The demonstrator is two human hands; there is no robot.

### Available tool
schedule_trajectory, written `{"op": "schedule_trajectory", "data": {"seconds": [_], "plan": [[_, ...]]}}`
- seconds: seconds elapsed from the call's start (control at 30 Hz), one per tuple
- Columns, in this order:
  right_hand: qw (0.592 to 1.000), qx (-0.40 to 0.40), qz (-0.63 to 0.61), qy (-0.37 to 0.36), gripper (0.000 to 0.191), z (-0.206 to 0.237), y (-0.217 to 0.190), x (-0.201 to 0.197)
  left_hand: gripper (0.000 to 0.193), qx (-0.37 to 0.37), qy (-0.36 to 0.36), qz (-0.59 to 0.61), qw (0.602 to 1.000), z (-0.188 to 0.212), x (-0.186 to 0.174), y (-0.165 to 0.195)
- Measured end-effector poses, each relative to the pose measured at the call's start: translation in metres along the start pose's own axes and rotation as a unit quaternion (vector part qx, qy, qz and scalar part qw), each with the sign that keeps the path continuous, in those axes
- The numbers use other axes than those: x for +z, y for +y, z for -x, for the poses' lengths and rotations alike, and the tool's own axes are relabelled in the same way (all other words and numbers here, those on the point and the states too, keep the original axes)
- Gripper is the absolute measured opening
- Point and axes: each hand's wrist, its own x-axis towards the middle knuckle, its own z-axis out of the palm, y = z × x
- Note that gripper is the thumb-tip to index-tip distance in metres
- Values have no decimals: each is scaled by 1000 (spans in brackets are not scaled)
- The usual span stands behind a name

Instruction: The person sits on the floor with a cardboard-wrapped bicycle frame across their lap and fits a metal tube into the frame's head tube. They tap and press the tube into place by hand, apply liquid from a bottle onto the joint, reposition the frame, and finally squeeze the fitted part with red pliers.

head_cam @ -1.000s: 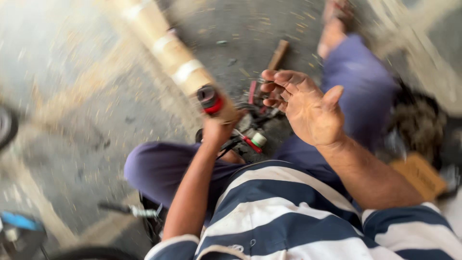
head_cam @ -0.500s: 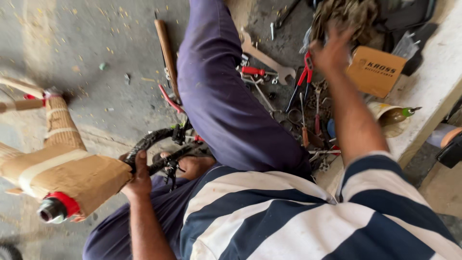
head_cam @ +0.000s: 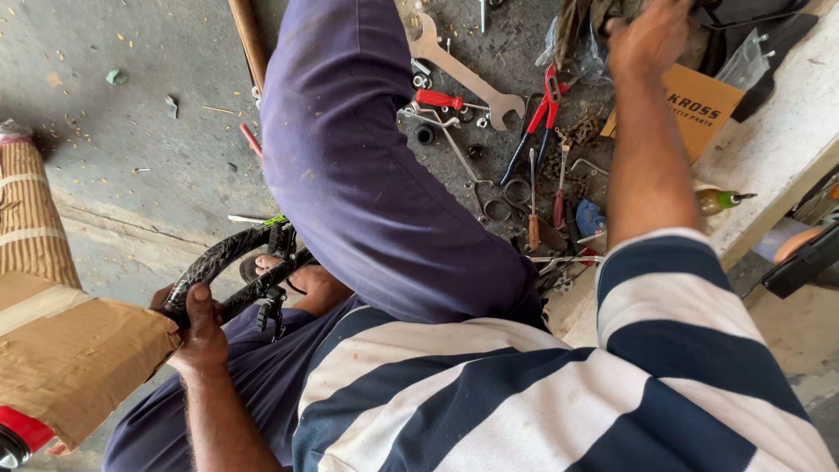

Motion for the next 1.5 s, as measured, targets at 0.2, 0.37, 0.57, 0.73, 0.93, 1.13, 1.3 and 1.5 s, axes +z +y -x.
{"op": "schedule_trajectory", "data": {"seconds": [0.2, 0.37, 0.57, 0.73, 0.93, 1.13, 1.3, 1.5], "plan": [[981, 99, 6, -165, 41, 102, -36, 15, 50, -7, 8, 15, 1000, 1, 2, -2], [959, 222, -73, -158, 60, 130, -56, 29, 48, 8, 15, 3, 1000, -1, 5, -2], [905, 327, -227, -147, 33, 131, -64, 25, 43, 66, 18, -20, 997, -4, 10, 5], [842, 287, -455, -45, 31, 152, -81, 19, 40, 84, 22, -89, 992, -5, 11, 12], [774, 146, -602, -128, 54, 125, -95, -9, 42, 140, 52, -120, 982, -8, 15, 17], [664, 170, -632, -360, 44, 65, -143, -72, 47, 126, 55, -166, 976, -14, 16, 19], [695, -29, -693, -193, 29, 43, -195, -181, 61, 148, 91, -180, 968, -21, 18, 26], [656, -168, -730, -92, 21, 67, -243, -292, 61, 64, 30, -166, 984, -19, 12, 47]]}}
